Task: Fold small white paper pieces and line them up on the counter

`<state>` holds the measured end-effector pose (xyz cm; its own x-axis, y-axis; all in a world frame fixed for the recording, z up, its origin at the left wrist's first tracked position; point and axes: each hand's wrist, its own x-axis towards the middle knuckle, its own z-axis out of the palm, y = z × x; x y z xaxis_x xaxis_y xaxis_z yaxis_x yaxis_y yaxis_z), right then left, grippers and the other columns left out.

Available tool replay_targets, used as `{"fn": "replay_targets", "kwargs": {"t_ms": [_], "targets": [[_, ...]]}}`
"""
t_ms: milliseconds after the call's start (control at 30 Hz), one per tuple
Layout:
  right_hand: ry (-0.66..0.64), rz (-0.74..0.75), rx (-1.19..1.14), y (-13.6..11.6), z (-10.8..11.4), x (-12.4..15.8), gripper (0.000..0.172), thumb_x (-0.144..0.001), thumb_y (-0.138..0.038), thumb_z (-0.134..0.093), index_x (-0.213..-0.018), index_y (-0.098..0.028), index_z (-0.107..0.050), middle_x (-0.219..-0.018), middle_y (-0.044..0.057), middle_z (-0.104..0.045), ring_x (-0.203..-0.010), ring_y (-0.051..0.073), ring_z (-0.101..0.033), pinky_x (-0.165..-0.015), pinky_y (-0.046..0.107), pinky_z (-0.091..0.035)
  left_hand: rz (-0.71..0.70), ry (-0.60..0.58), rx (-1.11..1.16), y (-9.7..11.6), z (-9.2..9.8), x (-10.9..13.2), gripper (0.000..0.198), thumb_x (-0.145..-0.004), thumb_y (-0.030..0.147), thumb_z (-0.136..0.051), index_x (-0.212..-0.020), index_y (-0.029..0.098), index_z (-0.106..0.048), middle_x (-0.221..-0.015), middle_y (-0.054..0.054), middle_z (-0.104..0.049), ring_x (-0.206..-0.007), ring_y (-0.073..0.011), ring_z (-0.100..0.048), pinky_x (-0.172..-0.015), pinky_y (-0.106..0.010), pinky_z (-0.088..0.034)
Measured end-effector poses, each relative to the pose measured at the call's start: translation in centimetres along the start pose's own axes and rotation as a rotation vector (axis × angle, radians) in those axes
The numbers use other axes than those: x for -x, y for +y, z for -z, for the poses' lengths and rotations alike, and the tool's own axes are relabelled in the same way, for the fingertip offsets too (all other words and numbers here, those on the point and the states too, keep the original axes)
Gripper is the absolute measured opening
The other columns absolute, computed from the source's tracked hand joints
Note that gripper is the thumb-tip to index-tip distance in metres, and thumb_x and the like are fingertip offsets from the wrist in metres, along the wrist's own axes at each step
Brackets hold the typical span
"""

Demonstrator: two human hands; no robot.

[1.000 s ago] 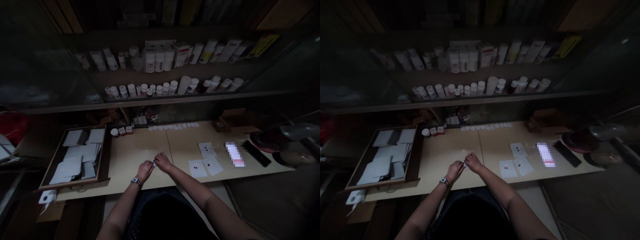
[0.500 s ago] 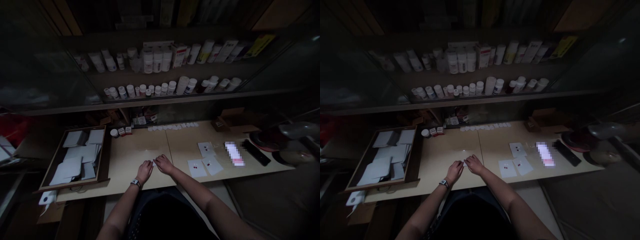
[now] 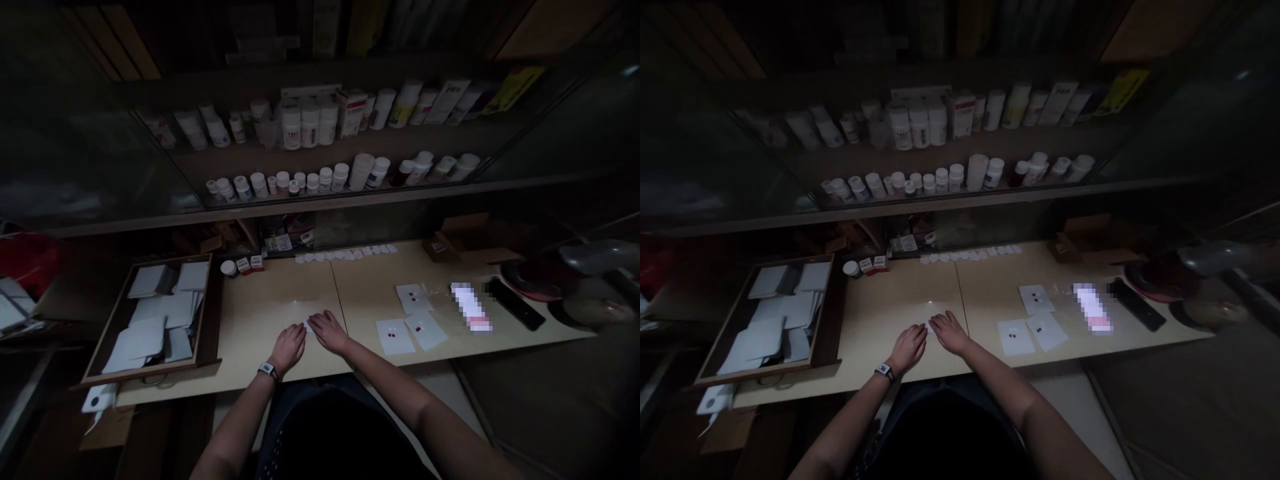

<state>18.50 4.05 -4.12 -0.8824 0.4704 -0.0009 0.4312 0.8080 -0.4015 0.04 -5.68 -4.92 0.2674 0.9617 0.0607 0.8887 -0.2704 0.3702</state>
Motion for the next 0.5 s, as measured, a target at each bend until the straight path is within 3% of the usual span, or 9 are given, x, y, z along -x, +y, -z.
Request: {"fn": "replay_targets", "kwargs": {"t_ms": [267, 500], "targets": [[0.019, 0.01, 0.001, 0.2, -0.2, 0.0, 0.044, -0.087, -0.017, -0.047, -0.131, -0.018, -0.048, -0.126, 0.014, -0.054, -0.119, 0.025, -0.044, -0.106, 0.052, -0.022, -0.065, -0.012, 0.066, -1.1, 1.8, -1.0, 0.036, -0.082, 0.021, -0.05, -0.116, 0.021, -0.06, -0.12, -0.013, -0.056, -0.114, -0.0289, -0.046, -0.095, -0.048, -0.039], [-0.008, 0.013, 0.019, 0.4, 0.0, -0.1, 0.043, -0.088, -0.018, -0.044, -0.131, -0.018, -0.048, -0.125, 0.013, -0.054, -0.12, 0.024, -0.043, -0.109, 0.05, -0.017, -0.053, -0.018, 0.121, -1.4, 2.2, -1.3, 0.035, -0.079, 0.024, -0.052, -0.113, 0.023, -0.063, -0.121, -0.012, -0.056, -0.116, -0.0289, -0.046, -0.097, -0.047, -0.037]]}}
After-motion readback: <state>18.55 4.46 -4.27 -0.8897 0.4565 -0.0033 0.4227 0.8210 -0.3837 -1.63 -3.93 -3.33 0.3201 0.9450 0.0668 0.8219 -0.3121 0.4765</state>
